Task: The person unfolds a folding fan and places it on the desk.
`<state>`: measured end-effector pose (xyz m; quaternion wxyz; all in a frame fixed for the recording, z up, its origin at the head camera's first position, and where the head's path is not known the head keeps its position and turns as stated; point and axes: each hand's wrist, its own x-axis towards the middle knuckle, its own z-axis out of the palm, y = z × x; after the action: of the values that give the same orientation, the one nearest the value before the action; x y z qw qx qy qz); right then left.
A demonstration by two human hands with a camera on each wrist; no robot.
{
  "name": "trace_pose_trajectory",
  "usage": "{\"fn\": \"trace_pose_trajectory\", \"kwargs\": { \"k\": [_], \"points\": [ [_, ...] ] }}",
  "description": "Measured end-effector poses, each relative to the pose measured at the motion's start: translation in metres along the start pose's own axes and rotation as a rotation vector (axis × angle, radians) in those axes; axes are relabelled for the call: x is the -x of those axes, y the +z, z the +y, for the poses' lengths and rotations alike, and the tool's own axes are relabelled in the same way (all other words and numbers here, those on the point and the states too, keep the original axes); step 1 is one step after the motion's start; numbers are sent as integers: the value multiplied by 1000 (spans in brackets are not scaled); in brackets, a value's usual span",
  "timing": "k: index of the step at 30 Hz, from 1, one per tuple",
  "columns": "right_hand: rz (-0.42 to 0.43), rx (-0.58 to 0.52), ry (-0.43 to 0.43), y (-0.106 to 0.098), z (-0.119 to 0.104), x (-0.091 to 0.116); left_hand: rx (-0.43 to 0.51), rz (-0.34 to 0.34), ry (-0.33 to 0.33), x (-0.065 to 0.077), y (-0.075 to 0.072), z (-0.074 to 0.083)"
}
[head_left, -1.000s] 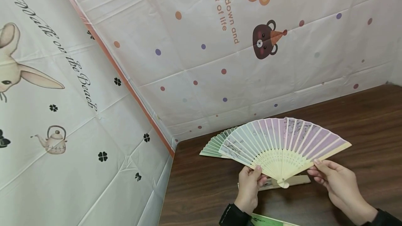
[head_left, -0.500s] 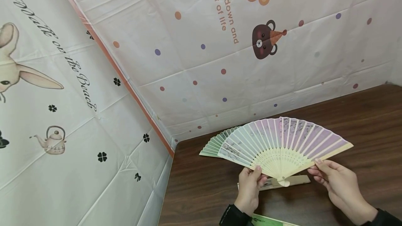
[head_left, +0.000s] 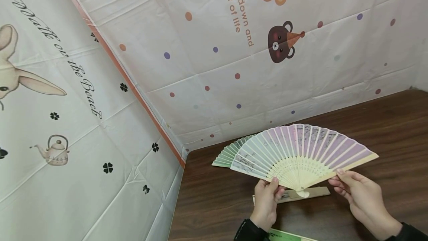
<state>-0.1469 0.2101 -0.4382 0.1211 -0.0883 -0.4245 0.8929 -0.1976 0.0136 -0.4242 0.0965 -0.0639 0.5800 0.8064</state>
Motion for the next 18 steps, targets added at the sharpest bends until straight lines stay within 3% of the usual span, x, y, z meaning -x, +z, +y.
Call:
{"fn": "trace_pose_trajectory", "kwargs": {
  "k": [18],
  "points": [
    [-25, -28, 3, 0, 0, 1, 20, 18, 6, 2, 2, 0]
  ]
}}
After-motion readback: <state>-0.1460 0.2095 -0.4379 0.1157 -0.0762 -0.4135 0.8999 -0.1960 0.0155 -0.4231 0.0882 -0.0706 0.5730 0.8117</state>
